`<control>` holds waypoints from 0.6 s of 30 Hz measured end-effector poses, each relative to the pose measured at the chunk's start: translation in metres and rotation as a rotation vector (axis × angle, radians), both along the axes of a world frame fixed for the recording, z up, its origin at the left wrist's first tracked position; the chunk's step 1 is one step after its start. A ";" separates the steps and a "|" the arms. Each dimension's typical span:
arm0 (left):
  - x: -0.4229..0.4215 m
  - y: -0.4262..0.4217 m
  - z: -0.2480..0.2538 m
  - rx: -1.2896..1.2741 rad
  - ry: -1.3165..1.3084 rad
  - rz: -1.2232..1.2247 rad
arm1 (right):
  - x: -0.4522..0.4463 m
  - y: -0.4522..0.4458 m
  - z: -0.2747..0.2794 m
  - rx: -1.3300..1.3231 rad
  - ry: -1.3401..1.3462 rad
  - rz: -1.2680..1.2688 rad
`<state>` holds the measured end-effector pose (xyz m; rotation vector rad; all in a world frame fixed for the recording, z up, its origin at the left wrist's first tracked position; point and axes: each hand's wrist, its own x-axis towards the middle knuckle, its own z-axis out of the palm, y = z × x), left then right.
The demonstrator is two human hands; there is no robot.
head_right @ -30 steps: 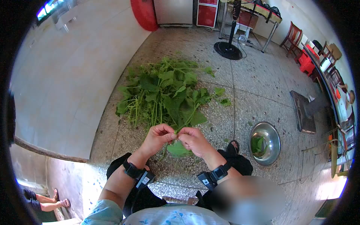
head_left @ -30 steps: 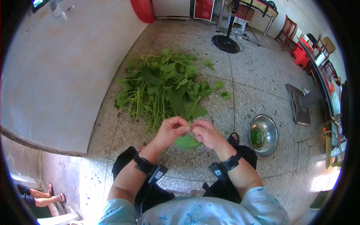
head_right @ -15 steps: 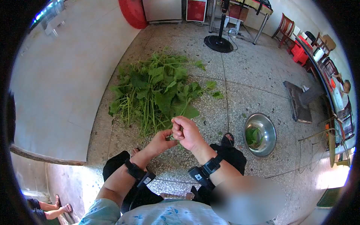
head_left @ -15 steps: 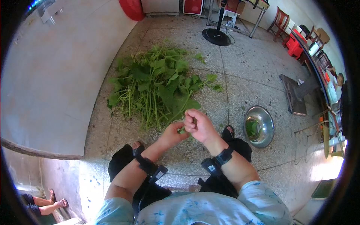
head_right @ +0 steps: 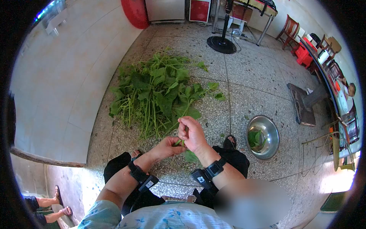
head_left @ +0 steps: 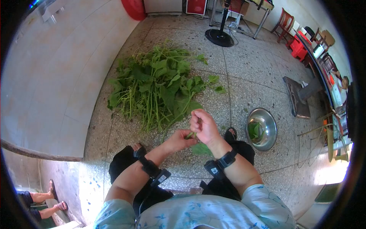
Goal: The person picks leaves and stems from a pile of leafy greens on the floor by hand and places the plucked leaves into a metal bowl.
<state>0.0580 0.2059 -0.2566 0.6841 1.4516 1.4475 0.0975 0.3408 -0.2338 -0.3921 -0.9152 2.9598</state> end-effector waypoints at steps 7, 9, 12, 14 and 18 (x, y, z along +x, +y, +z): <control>-0.017 -0.009 0.019 -0.067 0.009 0.377 | 0.003 -0.016 0.009 0.948 -0.080 -0.069; -0.025 -0.014 0.015 -0.093 -0.064 0.395 | 0.002 -0.008 -0.008 1.371 0.062 0.190; -0.029 -0.018 0.019 -0.014 -0.293 0.404 | 0.004 -0.009 -0.009 1.426 0.135 0.146; -0.026 -0.018 0.026 -0.047 -0.224 0.457 | 0.004 -0.008 -0.007 1.384 0.124 0.144; -0.041 -0.022 0.010 -0.191 0.422 0.650 | 0.004 -0.006 -0.007 1.432 0.090 0.084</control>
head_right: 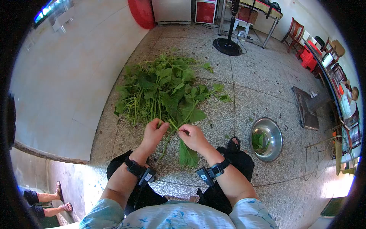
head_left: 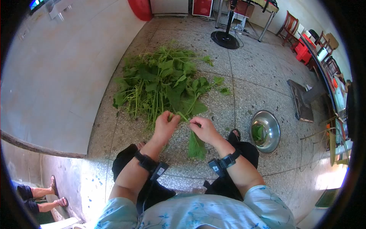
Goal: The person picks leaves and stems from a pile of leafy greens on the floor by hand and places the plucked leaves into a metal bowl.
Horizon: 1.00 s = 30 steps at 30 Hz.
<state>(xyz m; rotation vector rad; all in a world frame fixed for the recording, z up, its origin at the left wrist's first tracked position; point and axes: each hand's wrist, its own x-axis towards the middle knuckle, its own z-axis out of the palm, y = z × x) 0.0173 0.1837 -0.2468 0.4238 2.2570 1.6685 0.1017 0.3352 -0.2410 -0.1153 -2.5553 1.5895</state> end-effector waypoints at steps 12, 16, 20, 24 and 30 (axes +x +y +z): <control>0.005 -0.010 0.017 -0.234 0.569 -0.436 | 0.002 -0.003 0.009 -0.075 -0.093 0.060; 0.010 -0.005 0.017 -0.175 0.479 -0.419 | 0.000 -0.004 0.008 -0.116 0.007 0.063; 0.012 -0.004 0.010 -0.121 0.378 -0.420 | 0.000 -0.003 0.008 -0.038 0.018 0.083; 0.015 -0.005 0.020 -0.147 0.285 -0.407 | 0.000 -0.002 0.012 0.017 -0.074 0.091; 0.011 -0.006 0.020 0.011 0.146 -0.362 | -0.001 0.000 0.004 -0.073 -0.059 0.078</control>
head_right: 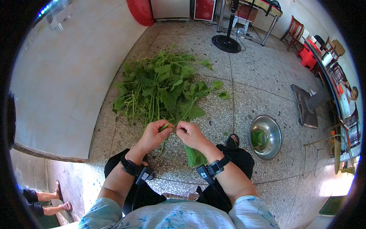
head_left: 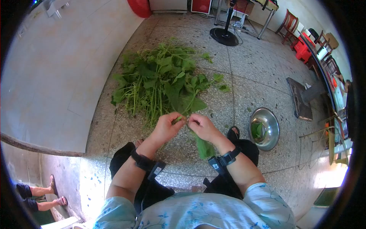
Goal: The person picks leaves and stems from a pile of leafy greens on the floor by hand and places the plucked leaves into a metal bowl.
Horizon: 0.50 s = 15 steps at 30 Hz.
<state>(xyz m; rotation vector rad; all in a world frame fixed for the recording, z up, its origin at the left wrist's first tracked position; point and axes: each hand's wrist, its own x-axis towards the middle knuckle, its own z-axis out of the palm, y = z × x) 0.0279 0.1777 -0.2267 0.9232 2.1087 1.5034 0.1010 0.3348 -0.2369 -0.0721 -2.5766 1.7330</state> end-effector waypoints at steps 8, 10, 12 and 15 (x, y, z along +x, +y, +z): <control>-0.007 0.010 -0.038 0.334 -0.358 0.034 | 0.005 0.001 -0.012 -0.151 -0.093 -0.024; -0.003 0.001 -0.019 0.368 -0.408 0.075 | 0.003 -0.013 0.002 -0.078 -0.145 -0.063; 0.001 -0.008 -0.027 0.475 -0.376 0.225 | -0.008 -0.002 -0.027 -0.007 -0.074 0.086; 0.000 -0.024 -0.052 0.446 -0.217 0.312 | -0.019 -0.033 -0.029 -0.171 -0.130 0.144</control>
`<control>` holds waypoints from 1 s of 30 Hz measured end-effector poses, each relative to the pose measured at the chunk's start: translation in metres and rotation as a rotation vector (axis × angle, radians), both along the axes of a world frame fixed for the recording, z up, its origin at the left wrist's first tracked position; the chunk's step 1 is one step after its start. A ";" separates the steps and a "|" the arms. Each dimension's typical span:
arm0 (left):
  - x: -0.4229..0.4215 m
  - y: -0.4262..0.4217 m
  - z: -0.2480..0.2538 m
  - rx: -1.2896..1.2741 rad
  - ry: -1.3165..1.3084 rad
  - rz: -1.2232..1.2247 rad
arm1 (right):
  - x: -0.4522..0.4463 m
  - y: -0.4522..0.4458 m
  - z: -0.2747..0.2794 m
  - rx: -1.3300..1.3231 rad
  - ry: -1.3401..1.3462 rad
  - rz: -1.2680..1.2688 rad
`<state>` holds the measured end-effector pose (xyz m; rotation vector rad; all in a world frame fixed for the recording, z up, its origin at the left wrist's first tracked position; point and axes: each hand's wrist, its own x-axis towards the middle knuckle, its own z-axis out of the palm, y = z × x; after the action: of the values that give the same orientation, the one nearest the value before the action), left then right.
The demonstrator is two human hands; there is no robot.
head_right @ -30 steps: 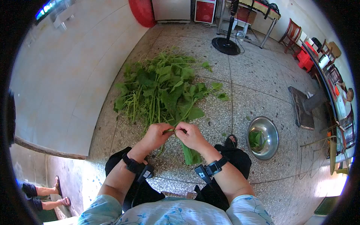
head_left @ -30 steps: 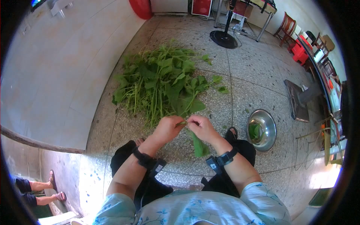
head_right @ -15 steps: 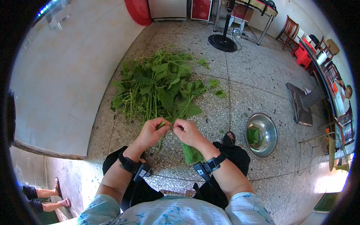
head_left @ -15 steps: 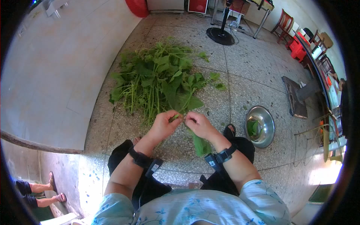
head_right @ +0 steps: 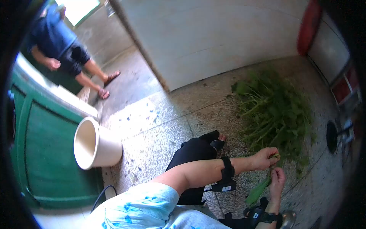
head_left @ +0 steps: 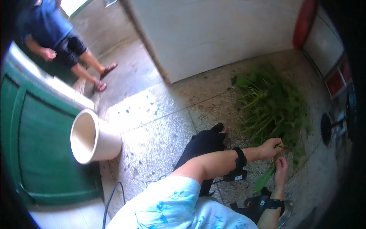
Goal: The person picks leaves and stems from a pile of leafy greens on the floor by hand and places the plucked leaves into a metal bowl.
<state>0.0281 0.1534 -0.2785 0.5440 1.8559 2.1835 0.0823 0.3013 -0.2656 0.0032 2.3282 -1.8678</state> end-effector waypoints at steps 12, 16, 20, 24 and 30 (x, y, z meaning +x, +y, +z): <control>0.015 -0.070 0.046 0.165 -0.538 0.173 | -0.003 -0.026 -0.010 0.257 -0.045 0.020; 0.025 -0.056 0.024 -0.056 -0.240 0.201 | 0.022 -0.033 -0.019 0.286 0.034 -0.085; 0.038 -0.063 0.022 -0.268 0.034 0.055 | 0.035 -0.023 -0.040 -0.014 -0.143 -0.206; 0.041 -0.057 0.014 -0.549 0.054 -0.050 | 0.041 -0.012 -0.041 -0.016 -0.188 -0.165; 0.060 -0.052 0.002 -0.737 0.200 -0.163 | 0.045 -0.011 -0.034 -0.142 -0.297 -0.169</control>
<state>0.0884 0.1011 -0.2765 0.7222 2.4128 1.2338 0.1272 0.2905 -0.2995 0.4420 2.0480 -1.9495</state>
